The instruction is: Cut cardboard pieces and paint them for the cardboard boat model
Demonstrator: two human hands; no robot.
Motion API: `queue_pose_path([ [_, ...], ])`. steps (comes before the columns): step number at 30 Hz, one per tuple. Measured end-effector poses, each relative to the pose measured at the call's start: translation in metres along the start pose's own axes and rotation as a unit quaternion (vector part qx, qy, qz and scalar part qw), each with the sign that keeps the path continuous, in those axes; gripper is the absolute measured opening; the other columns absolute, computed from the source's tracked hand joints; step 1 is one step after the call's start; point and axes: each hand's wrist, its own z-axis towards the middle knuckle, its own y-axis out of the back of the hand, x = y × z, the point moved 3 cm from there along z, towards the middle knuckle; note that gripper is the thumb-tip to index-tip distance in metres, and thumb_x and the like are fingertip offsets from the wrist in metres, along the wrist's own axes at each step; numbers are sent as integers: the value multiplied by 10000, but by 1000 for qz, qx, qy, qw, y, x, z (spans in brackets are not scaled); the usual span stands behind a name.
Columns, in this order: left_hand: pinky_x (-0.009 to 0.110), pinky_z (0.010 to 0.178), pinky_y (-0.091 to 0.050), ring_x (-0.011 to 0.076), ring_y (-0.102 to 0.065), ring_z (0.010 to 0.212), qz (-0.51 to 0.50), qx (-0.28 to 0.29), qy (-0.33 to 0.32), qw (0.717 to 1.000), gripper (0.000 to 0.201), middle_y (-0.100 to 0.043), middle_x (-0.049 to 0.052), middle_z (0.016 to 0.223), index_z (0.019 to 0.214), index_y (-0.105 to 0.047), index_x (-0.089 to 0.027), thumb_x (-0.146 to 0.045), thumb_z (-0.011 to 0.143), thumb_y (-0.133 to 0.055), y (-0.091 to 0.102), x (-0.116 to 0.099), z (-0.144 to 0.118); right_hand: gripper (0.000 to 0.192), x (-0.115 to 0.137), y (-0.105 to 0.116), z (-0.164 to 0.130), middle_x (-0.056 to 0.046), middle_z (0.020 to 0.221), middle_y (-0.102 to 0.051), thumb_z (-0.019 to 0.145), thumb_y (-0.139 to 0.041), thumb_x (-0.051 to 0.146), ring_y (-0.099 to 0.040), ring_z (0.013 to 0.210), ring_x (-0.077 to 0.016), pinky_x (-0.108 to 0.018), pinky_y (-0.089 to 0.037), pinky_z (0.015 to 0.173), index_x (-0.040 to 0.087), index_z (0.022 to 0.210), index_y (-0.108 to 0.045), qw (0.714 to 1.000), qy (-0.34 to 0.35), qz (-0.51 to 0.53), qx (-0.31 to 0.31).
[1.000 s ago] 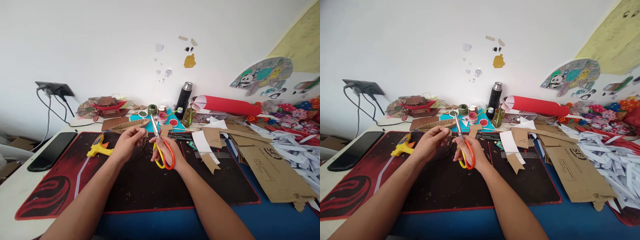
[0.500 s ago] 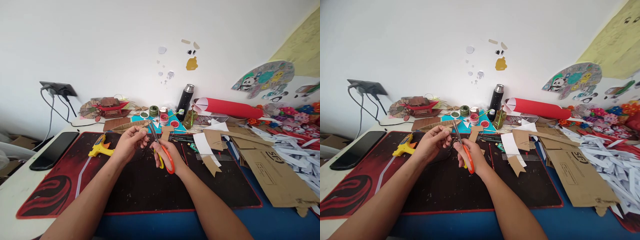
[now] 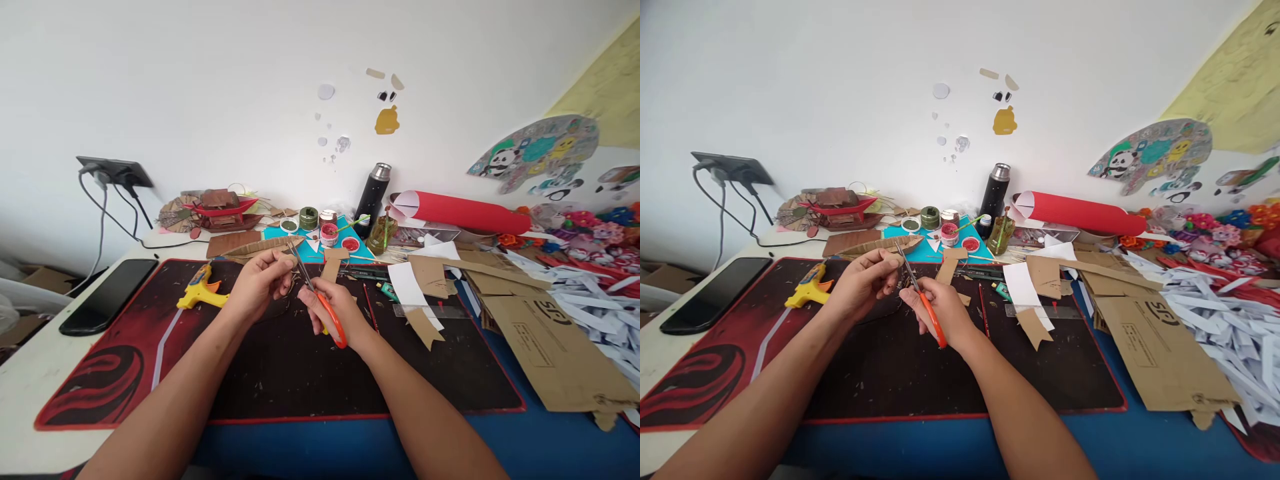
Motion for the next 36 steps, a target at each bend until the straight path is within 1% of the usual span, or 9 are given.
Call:
queue_pose_path([
  [3,173,373,-282,79,-489,396,11,0,2,1000,461,-611,-46,521,759,-578,-206,-445,686,-966,-1,-1,0,422,2,0,0,83,535,-565,1007,-702,642,-594,413,-133,-216,-430,447,232,938,-629,1000,-3,-1,1],
  [9,175,371,-279,82,-482,394,23,-3,4,1000,467,-602,-53,517,761,-560,-214,-443,681,-960,0,-1,0,433,6,1,-1,97,474,-509,1001,-691,644,-544,375,-128,-221,-389,428,231,882,-633,1000,-5,-26,-4],
  [17,175,368,-274,84,-496,400,23,-6,4,1000,466,-610,-46,528,757,-556,-216,-435,687,-961,1,1,1,454,2,0,-1,101,448,-475,1020,-685,612,-529,344,-133,-225,-351,391,257,781,-532,999,-2,-36,-21],
  [24,189,380,-297,89,-510,416,13,-4,-1,1000,429,-629,-38,548,765,-572,-211,-404,718,-953,1,6,2,521,-3,-3,-2,86,456,-483,999,-716,660,-482,305,-132,-235,-305,319,264,727,-514,998,-3,-33,-48],
  [27,197,418,-372,99,-557,453,-1,-4,-6,1000,445,-670,-23,588,798,-604,-200,-435,717,-973,0,6,3,514,-2,-3,-1,86,465,-496,988,-718,671,-489,313,-128,-224,-328,323,260,750,-523,998,-2,-8,-56],
  [30,206,465,-438,115,-614,510,-8,6,-5,1000,479,-709,-3,640,843,-636,-188,-475,711,-996,-1,6,2,508,1,0,1,92,494,-506,957,-723,705,-480,317,-113,-217,-356,335,249,799,-566,996,1,49,-77],
  [33,202,476,-447,113,-618,519,1,25,9,1000,500,-720,5,652,861,-645,-180,-483,708,-1012,-4,6,0,510,3,5,3,98,511,-508,921,-742,726,-474,314,-109,-216,-365,332,239,853,-608,991,-1,90,-99],
  [36,198,462,-431,108,-604,503,10,42,19,999,513,-721,8,648,875,-650,-180,-499,709,-1017,-7,6,-1,501,4,9,4,100,509,-518,905,-760,716,-476,313,-112,-217,-383,329,242,866,-602,988,-6,109,-112],
])
